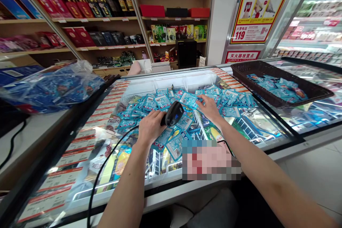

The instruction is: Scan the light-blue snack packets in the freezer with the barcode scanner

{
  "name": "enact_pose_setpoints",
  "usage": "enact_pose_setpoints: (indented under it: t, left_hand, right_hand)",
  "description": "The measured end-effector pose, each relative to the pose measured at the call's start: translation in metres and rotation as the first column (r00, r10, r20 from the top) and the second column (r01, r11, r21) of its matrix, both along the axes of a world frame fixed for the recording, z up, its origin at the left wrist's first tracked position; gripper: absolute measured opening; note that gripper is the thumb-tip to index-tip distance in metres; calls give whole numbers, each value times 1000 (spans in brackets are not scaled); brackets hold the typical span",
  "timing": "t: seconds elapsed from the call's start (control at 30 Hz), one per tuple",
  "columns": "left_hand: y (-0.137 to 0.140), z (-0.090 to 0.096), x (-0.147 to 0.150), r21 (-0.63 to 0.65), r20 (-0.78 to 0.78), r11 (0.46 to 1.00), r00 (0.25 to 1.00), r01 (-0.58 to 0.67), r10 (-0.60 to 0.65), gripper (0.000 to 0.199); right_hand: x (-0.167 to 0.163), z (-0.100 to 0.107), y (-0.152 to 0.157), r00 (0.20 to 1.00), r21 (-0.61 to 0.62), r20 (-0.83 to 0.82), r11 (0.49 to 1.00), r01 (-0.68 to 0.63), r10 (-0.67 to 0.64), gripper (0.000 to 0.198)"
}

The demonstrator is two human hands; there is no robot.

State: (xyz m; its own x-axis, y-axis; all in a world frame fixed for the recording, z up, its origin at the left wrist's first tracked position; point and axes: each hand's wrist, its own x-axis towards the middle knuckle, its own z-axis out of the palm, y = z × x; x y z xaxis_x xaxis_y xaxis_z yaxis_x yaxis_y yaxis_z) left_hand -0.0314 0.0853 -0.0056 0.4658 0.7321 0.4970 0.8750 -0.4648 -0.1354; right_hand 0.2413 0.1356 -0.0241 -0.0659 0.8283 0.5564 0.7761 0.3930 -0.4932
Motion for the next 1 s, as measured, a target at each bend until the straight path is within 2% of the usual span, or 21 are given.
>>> enact_pose_setpoints:
  t: [0.13, 0.37, 0.57, 0.83, 1.0]
  left_hand:
    - [0, -1, 0, 4, 5, 1000, 1000, 12, -12, 30]
    - [2, -4, -1, 0, 28, 1000, 1000, -3, 3, 31]
    - [3, -5, -3, -9, 13, 1000, 1000, -6, 6, 33]
    - [3, -5, -4, -1, 0, 1000, 1000, -18, 18, 31]
    - [3, -4, -5, 3, -4, 1000, 1000, -15, 15, 31]
  right_hand:
    - [2, 1, 0, 999, 10, -15, 999, 37, -36, 30]
    - [26, 5, 8, 945, 3, -85, 949, 316, -314, 31]
    - [29, 2, 13, 914, -11, -93, 918, 396, -396, 29]
    - [24, 5, 23, 903, -21, 16, 903, 429, -429, 31]
    - [19, 1, 19, 860, 75, 184, 879, 471, -477, 43]
